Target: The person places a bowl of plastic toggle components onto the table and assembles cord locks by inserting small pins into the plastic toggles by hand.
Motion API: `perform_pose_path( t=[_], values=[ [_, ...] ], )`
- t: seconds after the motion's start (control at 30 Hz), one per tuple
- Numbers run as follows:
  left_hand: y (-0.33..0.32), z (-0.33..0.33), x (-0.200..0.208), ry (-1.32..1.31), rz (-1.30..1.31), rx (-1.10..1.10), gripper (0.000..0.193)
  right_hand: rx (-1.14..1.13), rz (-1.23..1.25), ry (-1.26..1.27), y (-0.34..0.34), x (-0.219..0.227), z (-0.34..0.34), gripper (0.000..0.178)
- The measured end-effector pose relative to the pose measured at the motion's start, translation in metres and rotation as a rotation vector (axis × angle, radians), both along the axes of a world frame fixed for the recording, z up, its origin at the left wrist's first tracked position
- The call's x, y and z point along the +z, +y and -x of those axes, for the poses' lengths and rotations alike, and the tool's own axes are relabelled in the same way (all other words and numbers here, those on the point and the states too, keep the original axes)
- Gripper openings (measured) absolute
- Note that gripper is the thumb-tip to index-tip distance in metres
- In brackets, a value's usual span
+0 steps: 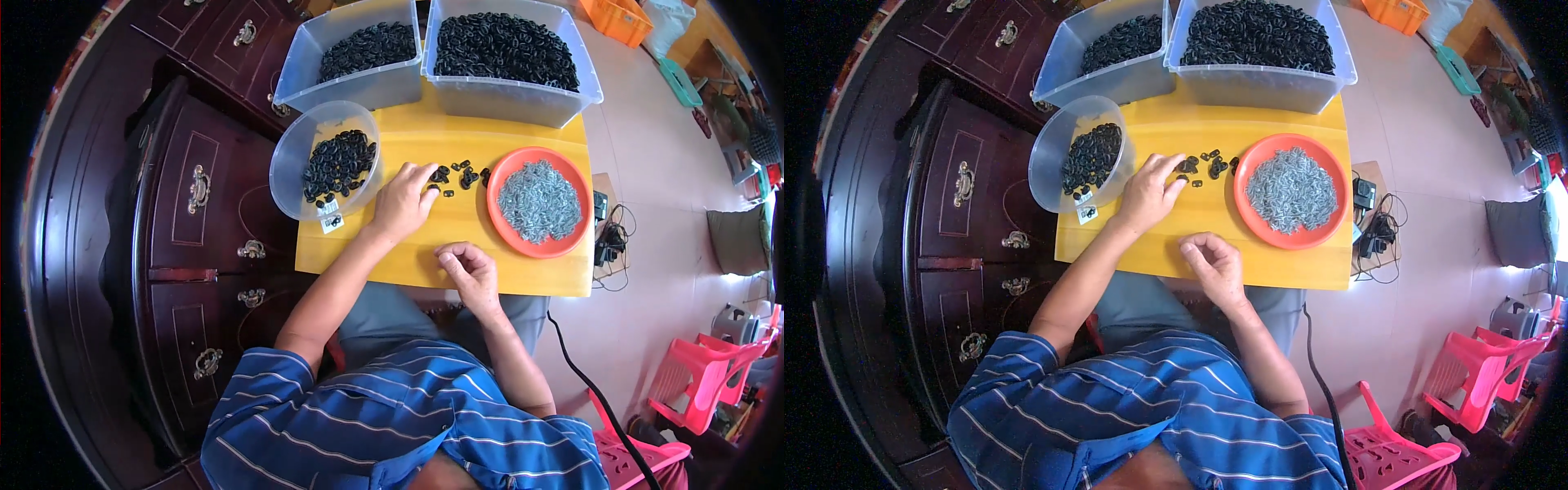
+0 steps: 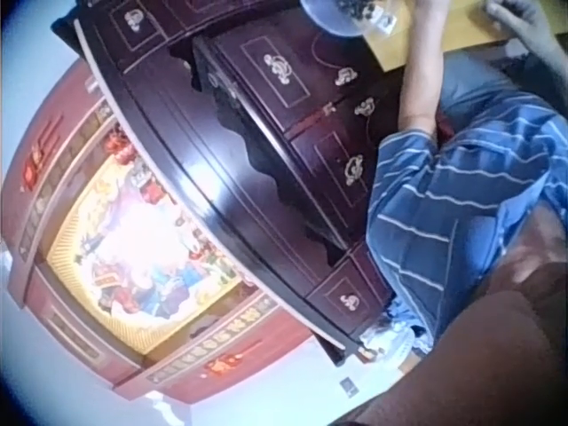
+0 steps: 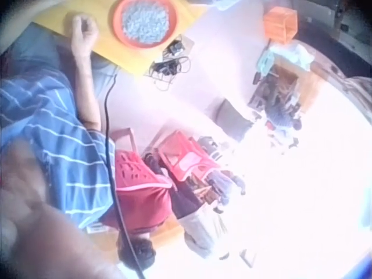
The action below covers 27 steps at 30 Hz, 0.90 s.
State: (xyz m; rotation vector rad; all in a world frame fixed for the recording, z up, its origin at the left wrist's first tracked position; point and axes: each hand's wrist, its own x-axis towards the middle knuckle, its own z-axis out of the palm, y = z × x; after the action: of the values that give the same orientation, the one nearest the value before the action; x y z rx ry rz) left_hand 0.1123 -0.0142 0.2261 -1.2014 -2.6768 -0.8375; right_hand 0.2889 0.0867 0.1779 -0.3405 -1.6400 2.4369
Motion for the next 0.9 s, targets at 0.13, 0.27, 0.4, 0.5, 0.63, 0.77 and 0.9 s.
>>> perform_pose_path(
  t=[0.13,0.27,0.4,0.5,0.63,0.77,0.9],
  values=[
    [0.003,0.01,-0.009,-0.002,-0.046,0.019,0.031,-0.03,0.01,0.022,-0.002,0.003,0.002,0.012],
    [0.001,0.013,-0.014,0.002,-0.074,0.024,0.022,0.006,-0.027,0.011,0.0,-0.001,0.002,0.013],
    [-0.007,0.005,-0.015,-0.002,-0.095,0.009,0.022,0.007,-0.039,0.012,0.0,0.001,0.003,0.013],
    [-0.011,-0.006,-0.013,0.01,-0.25,0.099,0.022,0.002,-0.059,0.017,0.0,-0.001,0.002,0.013],
    [-0.024,-0.018,-0.019,0.069,-0.173,0.056,0.022,-0.011,-0.038,0.045,-0.003,-0.002,0.001,0.013],
    [-0.035,-0.033,-0.025,0.134,-0.144,0.028,0.016,-0.018,-0.046,0.05,-0.005,-0.003,0.0,0.013],
    [-0.044,-0.051,-0.021,0.174,-0.167,-0.029,0.009,-0.036,-0.041,0.079,-0.005,-0.001,-0.002,0.013]
  ],
)
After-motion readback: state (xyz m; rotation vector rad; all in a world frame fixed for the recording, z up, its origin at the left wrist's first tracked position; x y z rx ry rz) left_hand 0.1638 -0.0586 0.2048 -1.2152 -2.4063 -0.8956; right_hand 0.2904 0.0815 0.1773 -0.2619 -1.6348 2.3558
